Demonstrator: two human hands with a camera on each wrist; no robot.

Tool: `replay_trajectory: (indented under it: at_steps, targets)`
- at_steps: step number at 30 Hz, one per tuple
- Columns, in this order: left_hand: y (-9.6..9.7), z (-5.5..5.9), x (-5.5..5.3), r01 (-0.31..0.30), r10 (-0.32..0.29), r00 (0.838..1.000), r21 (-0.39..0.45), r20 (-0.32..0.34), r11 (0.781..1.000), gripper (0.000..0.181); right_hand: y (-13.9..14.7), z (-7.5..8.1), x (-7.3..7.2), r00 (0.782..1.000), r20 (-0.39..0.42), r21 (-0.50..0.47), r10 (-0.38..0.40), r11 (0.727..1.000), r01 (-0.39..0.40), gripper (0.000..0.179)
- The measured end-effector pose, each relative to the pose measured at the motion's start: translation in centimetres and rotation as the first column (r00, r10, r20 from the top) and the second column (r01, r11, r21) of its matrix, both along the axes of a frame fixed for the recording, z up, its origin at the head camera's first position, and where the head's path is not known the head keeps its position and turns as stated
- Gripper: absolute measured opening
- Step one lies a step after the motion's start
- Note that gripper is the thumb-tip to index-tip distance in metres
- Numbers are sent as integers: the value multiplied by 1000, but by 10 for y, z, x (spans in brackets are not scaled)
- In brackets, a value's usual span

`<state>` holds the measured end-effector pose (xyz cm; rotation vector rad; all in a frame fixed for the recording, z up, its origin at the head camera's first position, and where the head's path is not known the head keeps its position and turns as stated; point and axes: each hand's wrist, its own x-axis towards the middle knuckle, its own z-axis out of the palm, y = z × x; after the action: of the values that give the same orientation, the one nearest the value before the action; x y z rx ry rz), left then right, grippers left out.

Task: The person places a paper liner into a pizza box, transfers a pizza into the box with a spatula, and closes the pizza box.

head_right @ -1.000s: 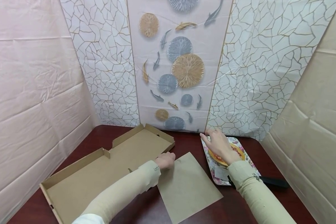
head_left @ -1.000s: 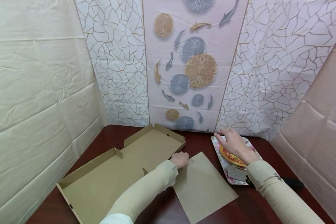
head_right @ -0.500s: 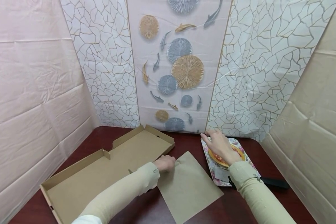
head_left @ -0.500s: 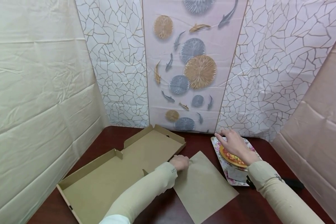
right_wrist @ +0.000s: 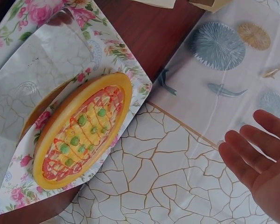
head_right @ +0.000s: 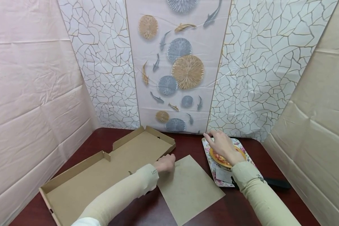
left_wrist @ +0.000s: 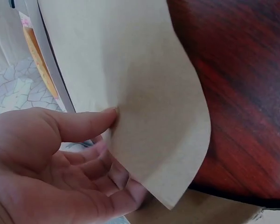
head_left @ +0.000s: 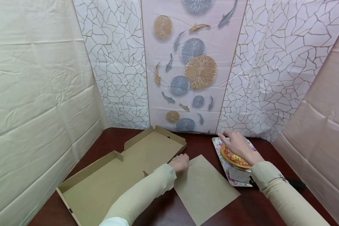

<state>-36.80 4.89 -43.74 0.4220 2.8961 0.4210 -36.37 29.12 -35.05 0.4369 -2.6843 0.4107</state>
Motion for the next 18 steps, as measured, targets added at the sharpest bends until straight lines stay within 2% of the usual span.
replay_trajectory:
  at_steps: [2,9,13,18]
  targets:
    - [-1,-1,-2,4,-4,1000,14,-11,1000,8,0,1,0,1000,-1,4,0,1000,0,44]
    - [-5,2,-7,4,-2,1000,102,-11,995,30,1,3,0,1000,21,4,-5,1000,5,42]
    - [-10,10,-10,51,-48,998,100,-38,994,37,2,4,1,999,35,12,-5,1000,5,41]
    - [-19,22,-12,100,-98,995,147,-18,984,44,5,4,2,997,76,23,-16,1000,14,43]
